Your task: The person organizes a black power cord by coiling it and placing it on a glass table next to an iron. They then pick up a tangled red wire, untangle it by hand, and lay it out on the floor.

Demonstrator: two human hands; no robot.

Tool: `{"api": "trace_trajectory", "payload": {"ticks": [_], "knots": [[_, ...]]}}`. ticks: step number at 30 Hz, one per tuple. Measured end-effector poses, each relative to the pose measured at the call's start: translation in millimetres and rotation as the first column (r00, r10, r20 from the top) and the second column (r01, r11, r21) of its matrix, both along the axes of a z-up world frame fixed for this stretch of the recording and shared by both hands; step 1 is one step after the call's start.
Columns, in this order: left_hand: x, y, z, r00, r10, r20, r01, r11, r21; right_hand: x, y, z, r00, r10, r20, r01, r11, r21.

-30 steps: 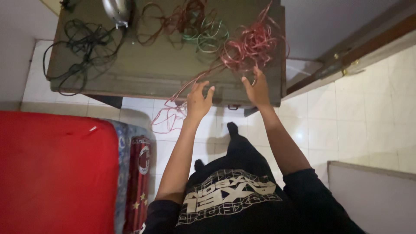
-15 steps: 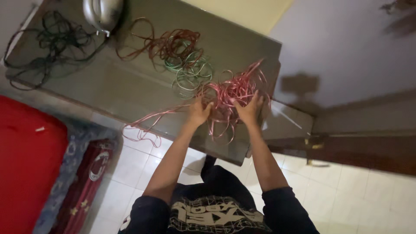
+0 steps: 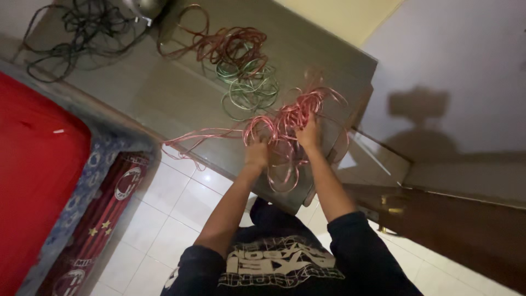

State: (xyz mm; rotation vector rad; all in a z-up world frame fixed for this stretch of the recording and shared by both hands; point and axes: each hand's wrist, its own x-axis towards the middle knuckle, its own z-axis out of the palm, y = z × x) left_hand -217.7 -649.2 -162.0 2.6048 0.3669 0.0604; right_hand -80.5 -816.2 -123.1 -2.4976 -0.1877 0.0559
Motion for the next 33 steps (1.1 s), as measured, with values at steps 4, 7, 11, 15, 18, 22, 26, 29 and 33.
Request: {"api": "trace_trajectory", "payload": {"ticks": [4, 7, 11, 15, 18, 22, 26, 29, 33], "knots": [[-31, 2, 17, 0.952, 0.068, 0.297, -0.029, 0.991, -0.133, -5, -14, -20, 0.98, 0.076, 0.182, -0.107, 0.98, 0.166], [-62, 13, 50, 0.877, 0.144, 0.459, -0.048, 0.976, -0.213, -19, -23, -12, 0.991, 0.001, 0.132, -0.044, 0.946, 0.322], [-107, 39, 86, 0.904, 0.346, 0.252, -0.212, 0.873, -0.439, -39, -43, 28, 0.966, -0.206, 0.157, 0.184, 0.972, 0.143], [-154, 74, 96, 0.708, 0.595, 0.38, -0.309, 0.745, -0.591, -28, -31, 78, 0.914, -0.294, 0.28, 0.088, 0.817, 0.57], [-184, 91, 97, 0.571, 0.722, 0.391, -0.222, 0.594, -0.773, -45, -14, 121, 0.984, -0.173, 0.042, 0.066, 0.576, 0.815], [-193, 98, 119, 0.584, 0.644, 0.493, -0.013, 0.615, -0.788, -112, 23, 153, 0.98, -0.032, 0.198, -0.132, 0.64, 0.757], [-188, 72, 148, 0.697, 0.607, 0.382, 0.177, 0.37, -0.912, -184, 42, 172, 0.962, 0.147, 0.232, -0.257, 0.78, 0.571], [-187, 66, 158, 0.692, 0.524, 0.498, 0.24, 0.483, -0.842, -225, 25, 211, 0.812, 0.568, 0.133, -0.524, 0.611, 0.593], [-165, 59, 164, 0.684, 0.399, 0.61, 0.39, 0.506, -0.769, -232, 5, 275, 0.588, 0.807, 0.047, -0.638, 0.427, 0.64]]}}
